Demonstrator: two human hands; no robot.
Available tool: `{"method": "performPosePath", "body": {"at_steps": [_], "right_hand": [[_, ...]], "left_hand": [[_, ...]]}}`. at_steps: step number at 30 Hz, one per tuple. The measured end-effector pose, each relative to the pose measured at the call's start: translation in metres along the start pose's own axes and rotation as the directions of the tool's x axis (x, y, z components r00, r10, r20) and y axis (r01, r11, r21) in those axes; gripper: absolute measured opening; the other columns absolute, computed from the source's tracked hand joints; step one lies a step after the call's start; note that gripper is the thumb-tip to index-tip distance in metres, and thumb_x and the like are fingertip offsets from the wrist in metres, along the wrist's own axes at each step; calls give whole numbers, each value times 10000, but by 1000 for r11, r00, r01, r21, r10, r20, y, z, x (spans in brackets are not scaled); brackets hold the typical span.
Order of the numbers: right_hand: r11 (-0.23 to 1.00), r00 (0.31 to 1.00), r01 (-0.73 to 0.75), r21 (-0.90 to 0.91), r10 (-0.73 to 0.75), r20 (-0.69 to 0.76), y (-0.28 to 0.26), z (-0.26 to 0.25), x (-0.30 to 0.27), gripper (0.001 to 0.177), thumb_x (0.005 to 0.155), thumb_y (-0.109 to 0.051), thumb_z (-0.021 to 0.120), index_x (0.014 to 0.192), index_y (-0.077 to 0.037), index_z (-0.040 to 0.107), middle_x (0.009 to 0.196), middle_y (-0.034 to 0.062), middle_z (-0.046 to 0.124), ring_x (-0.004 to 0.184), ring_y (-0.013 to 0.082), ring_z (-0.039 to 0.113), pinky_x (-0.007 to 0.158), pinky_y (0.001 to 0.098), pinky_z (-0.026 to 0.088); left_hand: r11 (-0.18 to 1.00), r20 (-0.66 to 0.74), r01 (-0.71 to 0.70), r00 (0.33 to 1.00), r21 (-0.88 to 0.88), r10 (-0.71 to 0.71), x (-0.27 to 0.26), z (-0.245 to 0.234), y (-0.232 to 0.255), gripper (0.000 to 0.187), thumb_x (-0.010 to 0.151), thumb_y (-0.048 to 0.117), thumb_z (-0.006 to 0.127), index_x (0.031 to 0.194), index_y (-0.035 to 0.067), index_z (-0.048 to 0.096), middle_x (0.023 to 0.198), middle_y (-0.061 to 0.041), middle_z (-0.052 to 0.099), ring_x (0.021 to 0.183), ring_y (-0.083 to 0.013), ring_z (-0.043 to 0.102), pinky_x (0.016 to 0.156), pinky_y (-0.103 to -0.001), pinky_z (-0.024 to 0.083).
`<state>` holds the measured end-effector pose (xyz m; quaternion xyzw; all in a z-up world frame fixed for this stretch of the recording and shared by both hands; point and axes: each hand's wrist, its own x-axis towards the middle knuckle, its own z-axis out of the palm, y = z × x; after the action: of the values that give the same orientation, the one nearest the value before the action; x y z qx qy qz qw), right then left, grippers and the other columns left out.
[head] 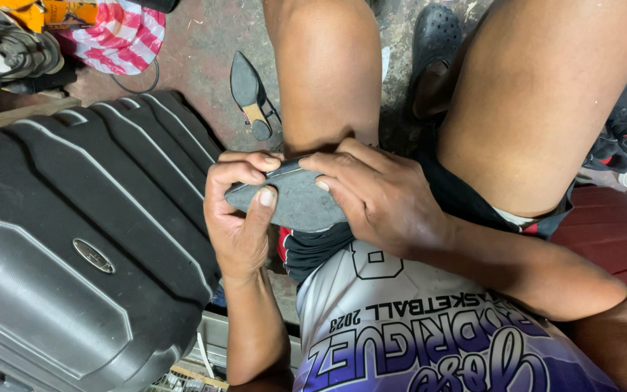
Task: The person repairs a black high-heeled shoe by pressing a new sole piece onto the bottom, brushing the surface, and applying glue along the edges. The person handles the shoe and sole piece by hand, uses a brush to clean the surface, and applies adhesive from a squeeze bottle to secure the sole.
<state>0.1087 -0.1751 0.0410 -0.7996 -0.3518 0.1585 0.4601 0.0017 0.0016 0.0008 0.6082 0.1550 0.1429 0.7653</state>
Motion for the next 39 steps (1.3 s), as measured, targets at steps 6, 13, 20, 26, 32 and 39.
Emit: {"method": "performPosePath", "body": {"at_steps": [6, 13, 20, 26, 32, 39], "right_hand": [[988, 997, -70, 140, 75, -35, 5, 6, 0, 216, 958, -57, 734, 1167, -40, 680, 1042, 111, 715, 928, 252, 731, 795, 334, 589], [995, 997, -47, 87, 53, -58, 6, 4, -2, 199, 933, -81, 768, 1105, -45, 675, 1020, 107, 703, 897, 260, 723, 769, 336, 585], [993, 997, -47, 109, 54, -59, 6, 7, -2, 145, 939, -50, 753, 1050, -50, 660, 954, 99, 667, 853, 267, 693, 744, 358, 559], [991, 998, -47, 126, 53, -46, 6, 7, -3, 153, 918, -41, 761, 1031, -51, 658, 936, 107, 665, 842, 272, 684, 735, 360, 547], [990, 997, -53, 129, 59, -48, 5, 11, -2, 158, 915, -33, 759, 1037, -44, 660, 938, 108, 671, 840, 271, 690, 733, 353, 552], [990, 996, -55, 126, 63, -56, 5, 12, -4, 160, 910, -20, 757, 1039, -43, 665, 940, 110, 676, 849, 269, 696, 745, 350, 558]], "left_hand": [[948, 59, 34, 997, 317, -56, 3, -9, 20, 252, 951, -65, 744, 1147, 10, 605, 1128, -109, 626, 1137, -211, 647, 1072, -336, 501], [931, 65, 69, 993, 358, -98, 3, -6, 27, 315, 901, -74, 766, 1166, -3, 611, 1183, -108, 616, 1149, -189, 654, 1047, -307, 525], [954, 24, 93, 994, 286, -104, -4, -3, 15, 333, 919, -61, 777, 1181, 5, 582, 1190, -146, 694, 1169, -210, 684, 1079, -336, 536], [970, 8, 78, 997, 229, -82, -12, -7, 9, 310, 943, -64, 769, 1164, 15, 566, 1173, -148, 693, 1109, -198, 688, 1073, -340, 541], [977, 14, 30, 999, 210, -34, -16, -7, 6, 306, 950, -81, 762, 1166, 16, 569, 1107, -142, 680, 1087, -207, 692, 1033, -332, 544], [984, 5, 34, 999, 173, -36, -18, -4, 6, 296, 958, -96, 751, 1152, 21, 561, 1088, -148, 685, 1076, -198, 696, 1028, -328, 549]]}}
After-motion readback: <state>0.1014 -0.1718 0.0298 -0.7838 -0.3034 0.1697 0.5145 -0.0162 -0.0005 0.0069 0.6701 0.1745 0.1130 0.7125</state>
